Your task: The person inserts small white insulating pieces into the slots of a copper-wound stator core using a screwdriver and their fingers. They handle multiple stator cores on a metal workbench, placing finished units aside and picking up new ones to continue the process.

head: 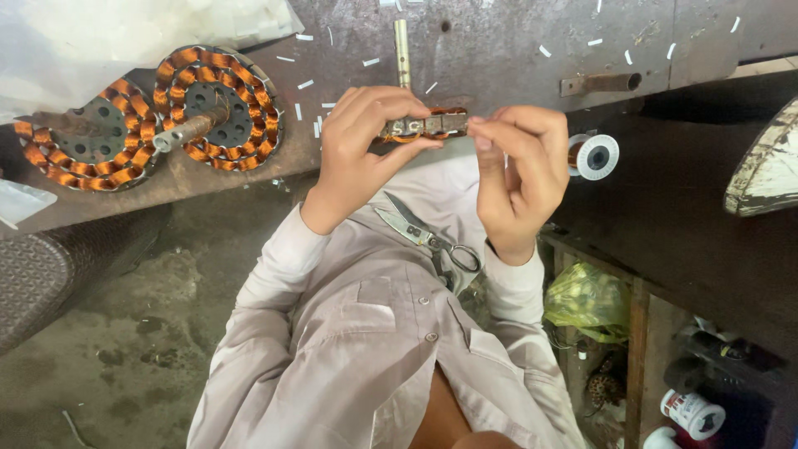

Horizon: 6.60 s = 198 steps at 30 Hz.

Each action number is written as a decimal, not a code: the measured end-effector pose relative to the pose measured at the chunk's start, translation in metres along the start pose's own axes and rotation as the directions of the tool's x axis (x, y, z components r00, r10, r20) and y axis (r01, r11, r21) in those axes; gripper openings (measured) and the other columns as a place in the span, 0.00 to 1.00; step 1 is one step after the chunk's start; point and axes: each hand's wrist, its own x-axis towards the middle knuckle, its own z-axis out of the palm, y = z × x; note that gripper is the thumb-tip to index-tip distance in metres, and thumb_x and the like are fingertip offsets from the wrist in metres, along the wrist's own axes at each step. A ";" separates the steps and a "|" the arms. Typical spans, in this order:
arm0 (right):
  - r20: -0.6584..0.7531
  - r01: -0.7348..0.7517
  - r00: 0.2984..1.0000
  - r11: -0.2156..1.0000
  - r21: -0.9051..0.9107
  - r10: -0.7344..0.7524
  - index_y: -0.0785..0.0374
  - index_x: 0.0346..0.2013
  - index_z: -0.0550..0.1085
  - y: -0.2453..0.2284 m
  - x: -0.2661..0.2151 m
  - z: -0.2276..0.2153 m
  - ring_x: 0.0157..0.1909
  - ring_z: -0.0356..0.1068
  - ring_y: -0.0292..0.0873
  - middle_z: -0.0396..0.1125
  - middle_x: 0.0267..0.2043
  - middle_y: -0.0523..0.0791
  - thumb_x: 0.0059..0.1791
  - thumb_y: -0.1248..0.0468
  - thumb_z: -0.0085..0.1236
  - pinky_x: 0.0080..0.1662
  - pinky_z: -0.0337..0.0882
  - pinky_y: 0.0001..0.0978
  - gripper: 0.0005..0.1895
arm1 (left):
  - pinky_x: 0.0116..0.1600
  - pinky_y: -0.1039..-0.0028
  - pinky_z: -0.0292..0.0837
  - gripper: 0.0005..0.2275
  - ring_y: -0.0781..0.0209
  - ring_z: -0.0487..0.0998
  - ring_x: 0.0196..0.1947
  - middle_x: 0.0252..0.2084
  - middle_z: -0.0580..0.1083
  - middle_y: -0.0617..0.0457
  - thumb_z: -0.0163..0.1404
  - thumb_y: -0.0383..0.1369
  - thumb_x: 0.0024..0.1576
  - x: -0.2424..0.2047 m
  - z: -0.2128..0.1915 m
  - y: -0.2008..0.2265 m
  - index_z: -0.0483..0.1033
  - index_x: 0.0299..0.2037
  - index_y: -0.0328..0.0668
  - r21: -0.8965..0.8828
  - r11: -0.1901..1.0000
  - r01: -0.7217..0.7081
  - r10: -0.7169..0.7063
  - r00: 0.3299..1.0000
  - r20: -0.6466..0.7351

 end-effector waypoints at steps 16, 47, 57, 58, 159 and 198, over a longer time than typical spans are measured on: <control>-0.131 -0.005 0.991 0.994 0.107 0.020 0.71 0.44 0.76 0.016 -0.023 0.023 0.48 0.74 0.45 0.72 0.48 0.52 0.52 0.81 0.62 0.48 0.73 0.29 0.09 | 0.53 0.60 0.73 0.20 0.46 0.77 0.51 0.55 0.75 0.46 0.70 0.26 0.54 -0.019 0.019 -0.014 0.75 0.54 0.47 0.151 0.951 -0.269 0.292 0.943 -0.158; 0.018 0.317 0.945 0.904 -0.287 -0.326 0.74 0.40 0.76 0.027 -0.014 0.023 0.42 0.72 0.54 0.68 0.42 0.52 0.43 0.83 0.61 0.43 0.73 0.42 0.12 | 0.56 0.60 0.72 0.13 0.46 0.78 0.53 0.55 0.75 0.46 0.58 0.18 0.53 -0.011 0.021 0.001 0.79 0.45 0.44 0.043 0.991 -0.128 0.131 0.988 -0.085; 0.006 0.168 0.986 0.975 -0.145 -0.169 0.72 0.41 0.78 0.029 -0.015 0.008 0.37 0.72 0.45 0.70 0.42 0.50 0.43 0.87 0.54 0.36 0.70 0.31 0.17 | 0.56 0.61 0.69 0.12 0.47 0.77 0.53 0.55 0.75 0.46 0.56 0.19 0.54 -0.007 0.023 0.005 0.80 0.46 0.43 0.065 0.984 -0.167 0.171 0.984 -0.053; 0.008 0.162 0.987 0.976 -0.147 -0.163 0.72 0.41 0.78 0.028 -0.016 0.009 0.37 0.72 0.44 0.70 0.42 0.50 0.43 0.87 0.54 0.36 0.70 0.32 0.17 | 0.55 0.61 0.69 0.12 0.47 0.77 0.52 0.55 0.75 0.46 0.56 0.19 0.54 -0.007 0.022 0.005 0.80 0.46 0.44 0.067 0.985 -0.161 0.164 0.985 -0.050; -0.029 0.114 0.992 0.983 -0.142 -0.120 0.71 0.43 0.77 0.025 -0.023 0.001 0.47 0.77 0.49 0.73 0.43 0.51 0.46 0.85 0.57 0.48 0.77 0.36 0.14 | 0.52 0.68 0.62 0.12 0.56 0.80 0.48 0.50 0.80 0.53 0.61 0.31 0.60 0.020 0.014 0.034 0.78 0.52 0.43 0.011 0.996 0.088 -0.089 0.984 0.151; -0.169 0.133 0.966 0.934 -0.332 -0.198 0.72 0.38 0.76 0.019 -0.022 0.028 0.38 0.70 0.51 0.70 0.39 0.50 0.41 0.85 0.57 0.40 0.68 0.39 0.14 | 0.53 0.68 0.64 0.12 0.56 0.79 0.51 0.50 0.80 0.54 0.60 0.32 0.62 0.023 0.011 0.033 0.79 0.54 0.43 0.016 0.996 0.089 -0.091 0.981 0.169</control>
